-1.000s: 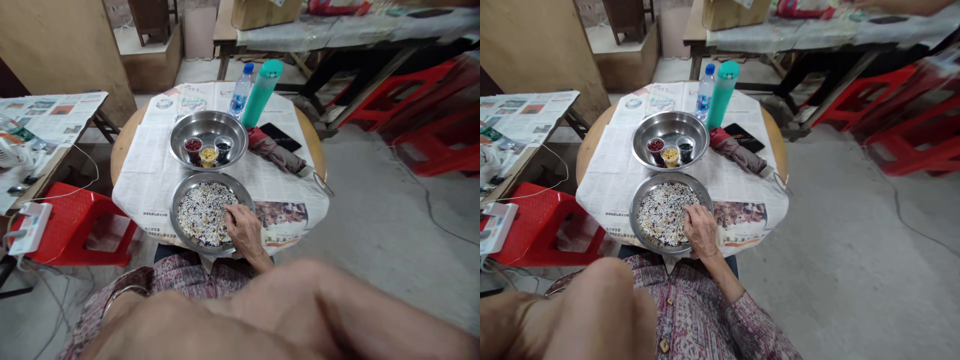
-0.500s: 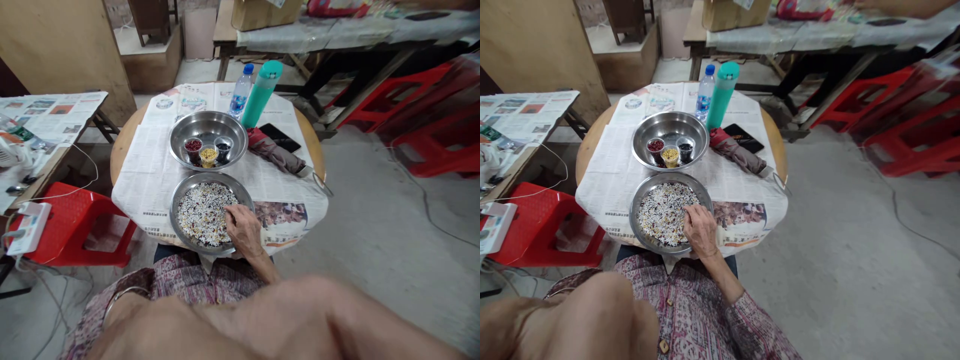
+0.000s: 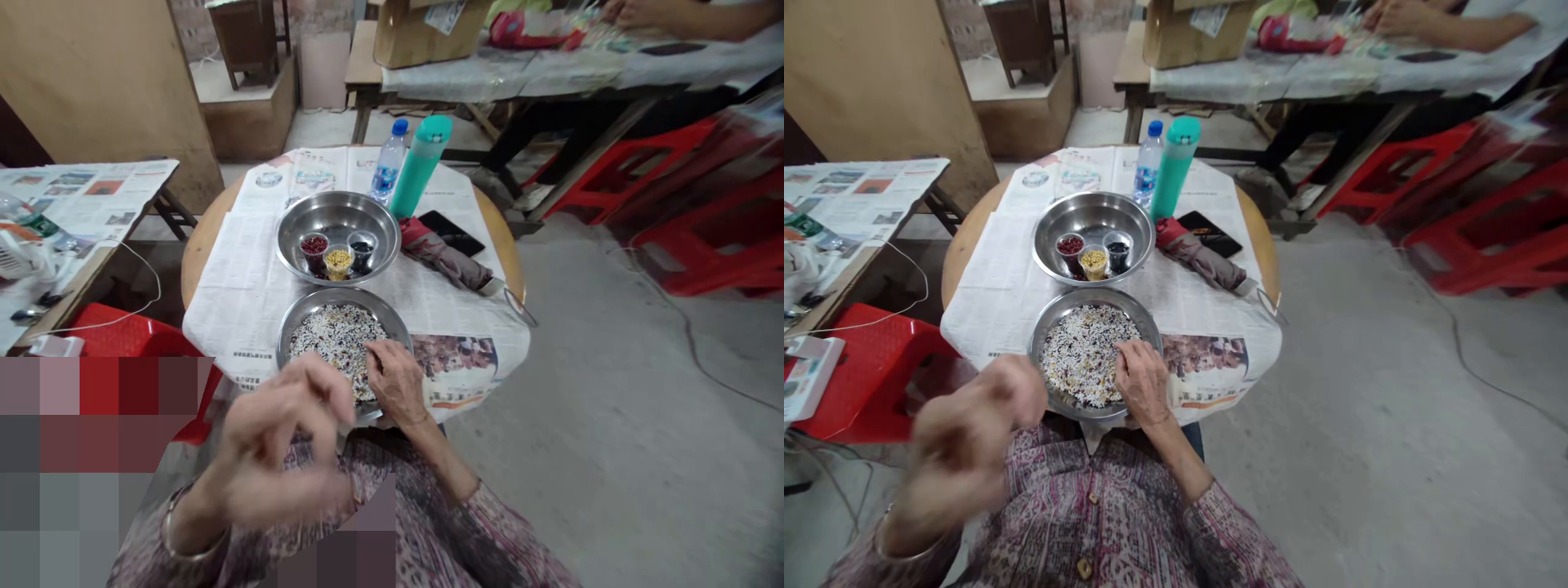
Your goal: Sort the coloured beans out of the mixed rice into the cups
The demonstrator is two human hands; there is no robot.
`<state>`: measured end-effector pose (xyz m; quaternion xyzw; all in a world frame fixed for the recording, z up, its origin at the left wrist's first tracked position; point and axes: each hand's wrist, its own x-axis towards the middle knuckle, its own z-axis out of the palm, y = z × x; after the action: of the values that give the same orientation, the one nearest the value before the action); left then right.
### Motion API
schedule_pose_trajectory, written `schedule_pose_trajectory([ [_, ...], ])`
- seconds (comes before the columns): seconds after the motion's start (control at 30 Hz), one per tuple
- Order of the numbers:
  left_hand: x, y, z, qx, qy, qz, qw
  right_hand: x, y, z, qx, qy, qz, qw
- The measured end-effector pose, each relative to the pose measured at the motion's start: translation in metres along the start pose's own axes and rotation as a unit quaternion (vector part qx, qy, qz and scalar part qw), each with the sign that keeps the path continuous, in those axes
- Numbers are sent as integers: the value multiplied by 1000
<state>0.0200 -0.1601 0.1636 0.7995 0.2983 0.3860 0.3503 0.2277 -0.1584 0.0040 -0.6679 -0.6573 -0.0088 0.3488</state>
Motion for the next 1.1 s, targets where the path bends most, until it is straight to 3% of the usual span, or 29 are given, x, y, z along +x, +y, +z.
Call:
schedule_pose_trajectory([
  [0.17, 1, -68, 26, 193, 56, 77, 977, -1, 2, 3, 0, 7, -7, 1000],
  [0.27, -5, -110, 41, 283, 98, 15, 954, -1, 4, 3, -2, 2, -10, 1000],
  [0.37, -10, -135, 49, 303, 87, -32, 948, -1, 4, 2, 6, -3, -4, 1000],
  [0.63, -12, -151, 52, 289, 70, -27, 954, 1, 6, -5, 47, -50, 10, 998],
  [0.9, -20, -157, 58, 119, 223, -36, 967, 12, -11, 2, 67, -124, -62, 988],
  [1.1, -20, -161, 62, 78, 250, -46, 964, 35, -28, 20, 41, -140, -101, 984],
])
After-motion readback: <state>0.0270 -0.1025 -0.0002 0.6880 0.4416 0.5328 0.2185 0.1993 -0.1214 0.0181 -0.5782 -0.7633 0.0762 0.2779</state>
